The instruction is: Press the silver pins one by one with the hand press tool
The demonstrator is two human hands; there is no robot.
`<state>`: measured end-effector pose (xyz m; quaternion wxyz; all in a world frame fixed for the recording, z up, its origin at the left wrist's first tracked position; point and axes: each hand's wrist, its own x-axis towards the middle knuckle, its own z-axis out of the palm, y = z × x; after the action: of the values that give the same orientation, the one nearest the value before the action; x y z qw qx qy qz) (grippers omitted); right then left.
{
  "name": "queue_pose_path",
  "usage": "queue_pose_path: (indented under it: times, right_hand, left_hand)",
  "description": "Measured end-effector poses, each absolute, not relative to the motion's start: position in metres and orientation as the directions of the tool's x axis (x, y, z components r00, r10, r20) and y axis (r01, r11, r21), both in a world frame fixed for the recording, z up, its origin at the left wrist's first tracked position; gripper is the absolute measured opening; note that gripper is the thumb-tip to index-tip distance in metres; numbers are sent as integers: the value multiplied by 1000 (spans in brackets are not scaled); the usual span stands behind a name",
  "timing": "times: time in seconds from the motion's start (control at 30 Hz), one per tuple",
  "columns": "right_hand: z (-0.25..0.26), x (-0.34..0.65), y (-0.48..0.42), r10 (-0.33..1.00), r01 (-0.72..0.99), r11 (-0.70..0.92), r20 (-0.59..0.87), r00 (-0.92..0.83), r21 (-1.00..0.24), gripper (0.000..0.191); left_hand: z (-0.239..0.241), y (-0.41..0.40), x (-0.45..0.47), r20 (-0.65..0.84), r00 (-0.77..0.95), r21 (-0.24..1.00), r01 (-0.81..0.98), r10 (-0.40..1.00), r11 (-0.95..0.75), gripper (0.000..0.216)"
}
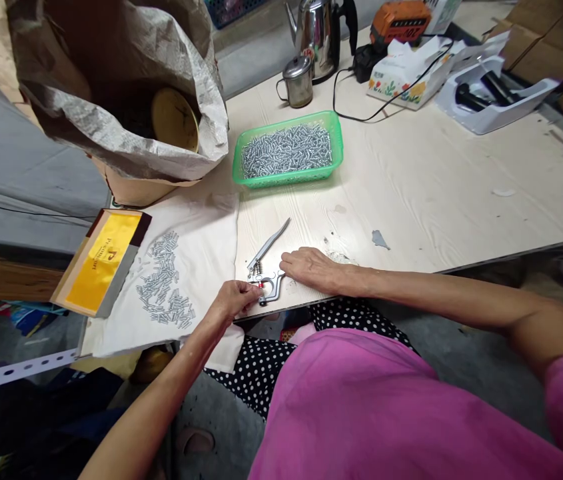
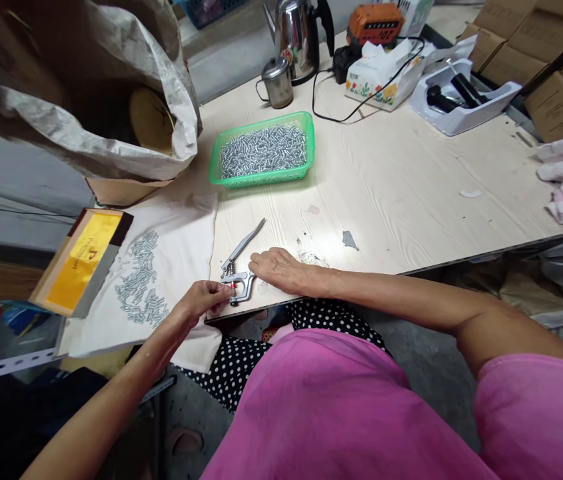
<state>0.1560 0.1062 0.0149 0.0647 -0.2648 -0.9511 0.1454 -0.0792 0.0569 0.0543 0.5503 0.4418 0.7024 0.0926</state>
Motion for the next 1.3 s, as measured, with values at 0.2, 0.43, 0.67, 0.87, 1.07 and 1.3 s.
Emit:
queue_pose_path:
  times: [0.2,0.43,0.67,0.87,1.07,1.3]
  right_hand:
    - [26,172,134,560,521,810,94,-823,-269,69]
    - [27,171,165,496,479,836,-7,-868,-269,94]
    - [39,170,151,552,531,796,-13,-834,-290,58]
    - [38,170,143,550,532,794,-25,-835,-294,37]
    - [39,173,136,554,536,795,-22,-832,-285,48]
    - [41,183,132,643,635,736,-54,-764,-235,35]
  left_hand:
    - [54,54,-77,-706,-60,595,491,706,636,49]
    - [53,51,-76,-695,-48,606,499,717,620,52]
    - [47,46,-82,-669,-55,571,601,741,560,51]
    - [51,35,-58,-61,69,375,926,996,-41,18]
    - [36,74,-31,8,449,247,865,894,-437,60]
    - [32,90,-33,-53,507,256,840,860,-479,51]
